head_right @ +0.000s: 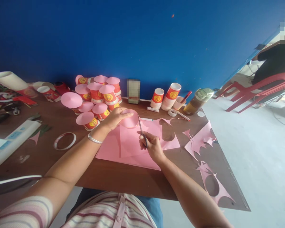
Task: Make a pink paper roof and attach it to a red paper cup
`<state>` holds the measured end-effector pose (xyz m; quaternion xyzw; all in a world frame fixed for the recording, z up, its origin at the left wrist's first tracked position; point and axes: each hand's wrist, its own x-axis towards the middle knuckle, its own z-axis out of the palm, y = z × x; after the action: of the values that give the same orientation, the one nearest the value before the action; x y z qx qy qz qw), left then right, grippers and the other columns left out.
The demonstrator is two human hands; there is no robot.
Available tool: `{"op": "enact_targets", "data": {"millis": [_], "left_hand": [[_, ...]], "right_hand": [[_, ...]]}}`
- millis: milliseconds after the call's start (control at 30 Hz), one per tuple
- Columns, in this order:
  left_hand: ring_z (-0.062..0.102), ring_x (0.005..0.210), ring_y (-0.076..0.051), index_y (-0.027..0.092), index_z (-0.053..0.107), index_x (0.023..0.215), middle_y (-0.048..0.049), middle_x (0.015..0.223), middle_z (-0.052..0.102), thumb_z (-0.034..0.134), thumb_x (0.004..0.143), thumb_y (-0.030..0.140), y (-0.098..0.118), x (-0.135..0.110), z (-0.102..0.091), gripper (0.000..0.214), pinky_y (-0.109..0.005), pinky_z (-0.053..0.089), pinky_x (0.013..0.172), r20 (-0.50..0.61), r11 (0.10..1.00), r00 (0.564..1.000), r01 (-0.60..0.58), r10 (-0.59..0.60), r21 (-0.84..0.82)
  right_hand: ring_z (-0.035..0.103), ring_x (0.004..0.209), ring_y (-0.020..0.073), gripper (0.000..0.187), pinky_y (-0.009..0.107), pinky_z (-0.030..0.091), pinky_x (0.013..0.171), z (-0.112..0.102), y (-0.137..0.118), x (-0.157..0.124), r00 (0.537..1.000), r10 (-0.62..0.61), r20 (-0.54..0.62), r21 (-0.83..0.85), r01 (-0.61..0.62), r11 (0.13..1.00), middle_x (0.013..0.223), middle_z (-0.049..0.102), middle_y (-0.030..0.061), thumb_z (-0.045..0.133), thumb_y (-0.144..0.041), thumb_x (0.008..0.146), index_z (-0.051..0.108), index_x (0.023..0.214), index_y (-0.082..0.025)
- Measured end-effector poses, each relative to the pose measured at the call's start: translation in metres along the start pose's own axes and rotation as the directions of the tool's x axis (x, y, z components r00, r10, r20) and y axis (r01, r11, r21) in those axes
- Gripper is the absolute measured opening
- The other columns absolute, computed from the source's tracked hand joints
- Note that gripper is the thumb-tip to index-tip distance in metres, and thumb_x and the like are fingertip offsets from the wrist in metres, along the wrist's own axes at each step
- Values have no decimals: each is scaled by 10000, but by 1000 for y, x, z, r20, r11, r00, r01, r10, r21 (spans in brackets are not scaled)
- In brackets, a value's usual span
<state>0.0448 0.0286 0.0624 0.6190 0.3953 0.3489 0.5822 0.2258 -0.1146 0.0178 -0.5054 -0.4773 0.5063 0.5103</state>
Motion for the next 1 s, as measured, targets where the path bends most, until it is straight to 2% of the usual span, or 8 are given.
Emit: {"op": "enact_targets", "data": {"millis": [233,467,667,867,1000], "left_hand": [[444,570,-108,180,546,641,36,611,482,794,726,446,-2,-1,-3,373,-253,307,551,28,1000,999,-31,31,-5],[483,560,-125,194,593,672,25,611,521,835,678,458,0,-12,-6,359,-263,336,522,-31,999,999,8,-9,-31],[531,598,-141,185,635,713,8,627,559,828,703,498,4,-27,-11,368,-262,360,527,-55,997,998,24,-28,-72],[619,767,-178,165,712,828,-26,789,679,801,744,499,4,-40,-23,356,-292,466,705,-61,998,997,-39,36,-51],[633,925,-208,171,730,914,-40,946,711,809,758,474,5,-42,-28,350,-317,472,844,-205,987,967,-133,149,86]], "right_hand": [[462,491,112,485,281,393,502,0,1,0,1000,9,-13,13,-9,1000,543,510,-61,678,-572,882,720,1112,-147],[493,494,113,401,280,413,520,1,7,3,998,14,-67,-4,-14,1000,546,524,-63,689,-499,870,720,1080,-158],[543,524,131,399,293,454,551,-1,17,8,991,-17,-130,-65,8,998,574,576,-48,712,-475,839,718,1091,-165],[533,534,139,460,296,460,554,-5,27,14,986,-40,-162,-149,16,989,576,576,-42,715,-542,821,727,1100,-176],[558,548,146,445,284,466,563,-8,38,18,992,-46,-119,-251,15,968,606,609,-28,685,-532,846,719,1133,-195]]}}
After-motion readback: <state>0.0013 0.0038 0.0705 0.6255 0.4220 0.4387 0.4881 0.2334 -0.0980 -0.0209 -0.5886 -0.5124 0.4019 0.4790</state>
